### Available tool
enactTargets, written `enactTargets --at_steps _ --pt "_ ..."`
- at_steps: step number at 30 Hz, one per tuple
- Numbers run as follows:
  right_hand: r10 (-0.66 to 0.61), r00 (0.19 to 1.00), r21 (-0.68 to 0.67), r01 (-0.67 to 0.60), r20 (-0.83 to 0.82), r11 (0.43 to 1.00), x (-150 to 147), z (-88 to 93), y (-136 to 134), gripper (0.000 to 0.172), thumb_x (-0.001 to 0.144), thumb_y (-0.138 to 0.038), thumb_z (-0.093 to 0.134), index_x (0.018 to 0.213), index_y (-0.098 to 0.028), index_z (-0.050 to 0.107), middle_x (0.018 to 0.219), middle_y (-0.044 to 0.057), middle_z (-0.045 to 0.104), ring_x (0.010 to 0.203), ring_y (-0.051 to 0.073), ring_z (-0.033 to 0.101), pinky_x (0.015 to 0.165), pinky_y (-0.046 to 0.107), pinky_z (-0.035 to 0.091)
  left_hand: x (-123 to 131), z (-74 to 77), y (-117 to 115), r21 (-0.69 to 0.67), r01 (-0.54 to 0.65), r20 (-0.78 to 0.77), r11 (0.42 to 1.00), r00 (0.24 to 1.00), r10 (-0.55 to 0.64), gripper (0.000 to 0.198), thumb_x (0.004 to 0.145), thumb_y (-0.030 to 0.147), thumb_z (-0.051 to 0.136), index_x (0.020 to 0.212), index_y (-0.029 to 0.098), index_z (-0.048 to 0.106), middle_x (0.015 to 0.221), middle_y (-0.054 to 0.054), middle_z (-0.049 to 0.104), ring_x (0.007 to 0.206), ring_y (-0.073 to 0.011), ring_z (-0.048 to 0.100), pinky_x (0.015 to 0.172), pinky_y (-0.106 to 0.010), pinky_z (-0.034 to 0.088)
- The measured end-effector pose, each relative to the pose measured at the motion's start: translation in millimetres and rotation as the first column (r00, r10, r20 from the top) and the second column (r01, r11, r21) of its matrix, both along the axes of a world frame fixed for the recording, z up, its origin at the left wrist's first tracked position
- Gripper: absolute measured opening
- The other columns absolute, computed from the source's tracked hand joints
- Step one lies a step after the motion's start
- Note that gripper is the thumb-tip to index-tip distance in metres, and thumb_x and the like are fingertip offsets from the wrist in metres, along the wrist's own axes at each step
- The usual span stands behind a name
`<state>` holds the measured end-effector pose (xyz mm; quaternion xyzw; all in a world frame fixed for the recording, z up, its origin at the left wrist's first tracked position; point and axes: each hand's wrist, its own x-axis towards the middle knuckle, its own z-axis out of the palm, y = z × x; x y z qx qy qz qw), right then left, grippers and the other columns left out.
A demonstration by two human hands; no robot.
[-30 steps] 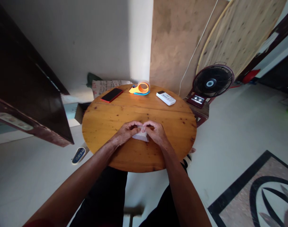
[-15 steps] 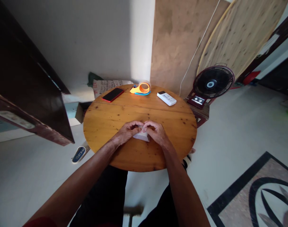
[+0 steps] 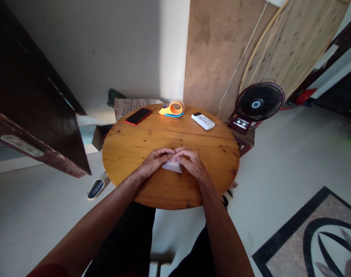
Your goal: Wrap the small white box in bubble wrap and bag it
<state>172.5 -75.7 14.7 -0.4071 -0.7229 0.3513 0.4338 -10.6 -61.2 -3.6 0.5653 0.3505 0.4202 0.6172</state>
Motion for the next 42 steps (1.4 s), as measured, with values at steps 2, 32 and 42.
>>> enactTargets --at_steps 2,32,42 --pt "0.011 1.0 0.009 -0.011 0.003 1.0 2 -1.6 0 0.014 0.081 -0.027 0.059 0.077 -0.023 0.072 0.1 0.004 0.066 0.099 0.02 0.061 0.089 0.034 0.044 1 0.2 0 0.0 -0.005 0.008 1.0 1.0 0.005 0.029 0.074 0.038 0.068 0.093 0.017 0.067 0.087 -0.001 0.068 0.075 -0.0115 0.058 0.073 -0.024 0.043" --pt "-0.123 0.991 -0.252 0.103 -0.062 0.962 -15 4.6 -3 0.008 0.073 -0.024 0.055 0.067 -0.021 0.058 0.069 -0.002 0.062 0.068 0.014 0.053 0.066 0.026 0.04 4 4.8 -3 -0.099 -0.057 -0.014 0.993 0.998 0.056 0.025 0.066 0.026 0.068 0.089 0.017 0.068 0.072 0.002 0.064 0.06 -0.0085 0.051 0.058 -0.02 0.037" --pt "-0.115 0.99 -0.28 0.088 -0.082 0.956 -14 -1.9 1 0.005 0.07 -0.024 0.059 0.067 -0.021 0.059 0.071 -0.003 0.059 0.069 0.013 0.053 0.065 0.026 0.039 6 -3.1 0 -0.038 -0.054 0.037 0.998 0.998 0.055 0.027 0.069 0.038 0.071 0.081 0.015 0.066 0.07 0.002 0.062 0.058 -0.0073 0.049 0.057 -0.02 0.037"
